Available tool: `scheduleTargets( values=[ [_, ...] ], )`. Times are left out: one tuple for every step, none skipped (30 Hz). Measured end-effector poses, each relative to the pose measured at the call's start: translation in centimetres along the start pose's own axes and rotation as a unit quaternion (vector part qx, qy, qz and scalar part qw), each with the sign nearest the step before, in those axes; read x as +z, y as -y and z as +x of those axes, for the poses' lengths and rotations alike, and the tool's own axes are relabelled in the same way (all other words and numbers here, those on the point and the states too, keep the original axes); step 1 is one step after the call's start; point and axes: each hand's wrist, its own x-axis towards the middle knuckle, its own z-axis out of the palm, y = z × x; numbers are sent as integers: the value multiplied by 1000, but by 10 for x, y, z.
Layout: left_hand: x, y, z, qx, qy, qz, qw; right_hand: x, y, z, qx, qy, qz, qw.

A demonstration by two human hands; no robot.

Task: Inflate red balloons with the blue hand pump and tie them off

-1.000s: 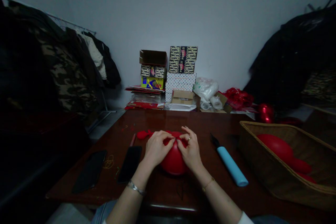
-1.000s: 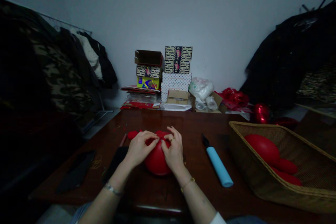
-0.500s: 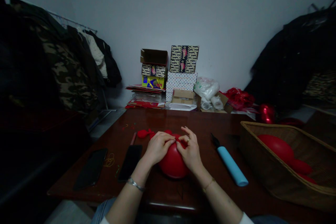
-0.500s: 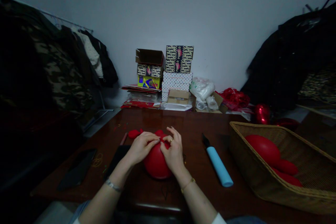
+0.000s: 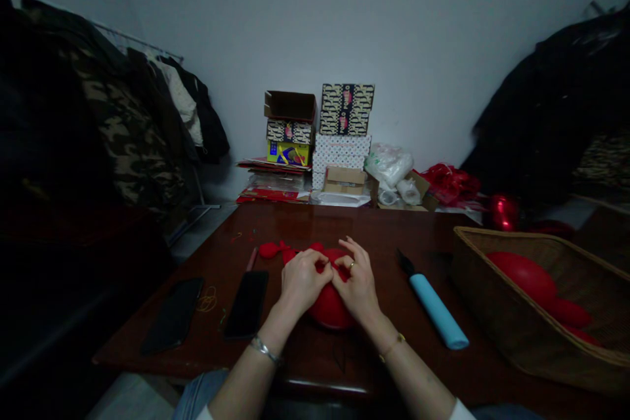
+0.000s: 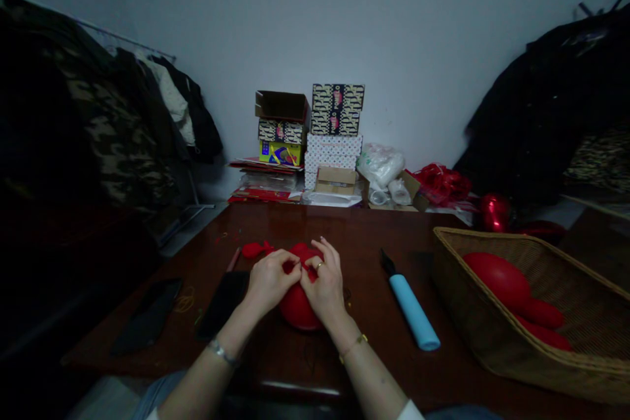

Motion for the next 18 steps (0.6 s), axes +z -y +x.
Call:
scheduleTargets(
  values=[
    [1,0,0,-4,-1,-3,1000,0,0,0,1,-1,2,1000],
    [2,0,0,-6,0,-5,1000,0,0,0,2,-2,5,1000],
    [3,1,0,-5,2,-7,1000,1,-1,-1,5,-3,8,1000],
    [4,3,1,-3,6,-8,1000,1,-1,-1,8,-4,11,1000],
    [5,6,2,0,9,-7,1000,1,-2,-1,13,-5,14,1000],
    [5,8,3,3,11,-7,1000,0,-3,-2,18,-7,17,1000],
    [5,12,4,5,9,-7,1000,0,-3,-2,25,-9,20,999],
    [5,15,5,6,4,-9,1000,-1,-4,-2,33,-10,22,999],
    [3,18,7,6,-1,-14,1000,-2,-4,-3,40,-11,24,999],
    [1,20,8,6,-5,-22,1000,-3,-5,-3,47,-12,26,998],
    [-1,21,9,10,-5,-36,999,-3,-5,-3,53,-11,28,998],
    [-4,20,10,17,-1,-54,998,-4,-5,-3,58,-10,29,998],
    [-6,19,10,27,4,-75,997,-4,-5,-3,62,-8,30,998],
    [-9,16,10,40,13,-99,994,-4,-5,-3,64,-6,32,997],
    [-11,14,10,54,24,-122,991,-4,-5,-3,65,-4,33,997],
    [-12,11,9,66,37,-142,987,-4,-5,-3,65,0,35,997],
    [-12,8,8,76,51,-157,983,-4,-5,-3,63,5,36,997],
    [-11,7,7,80,60,-166,981,-4,-5,-3,61,10,38,997]
  ],
)
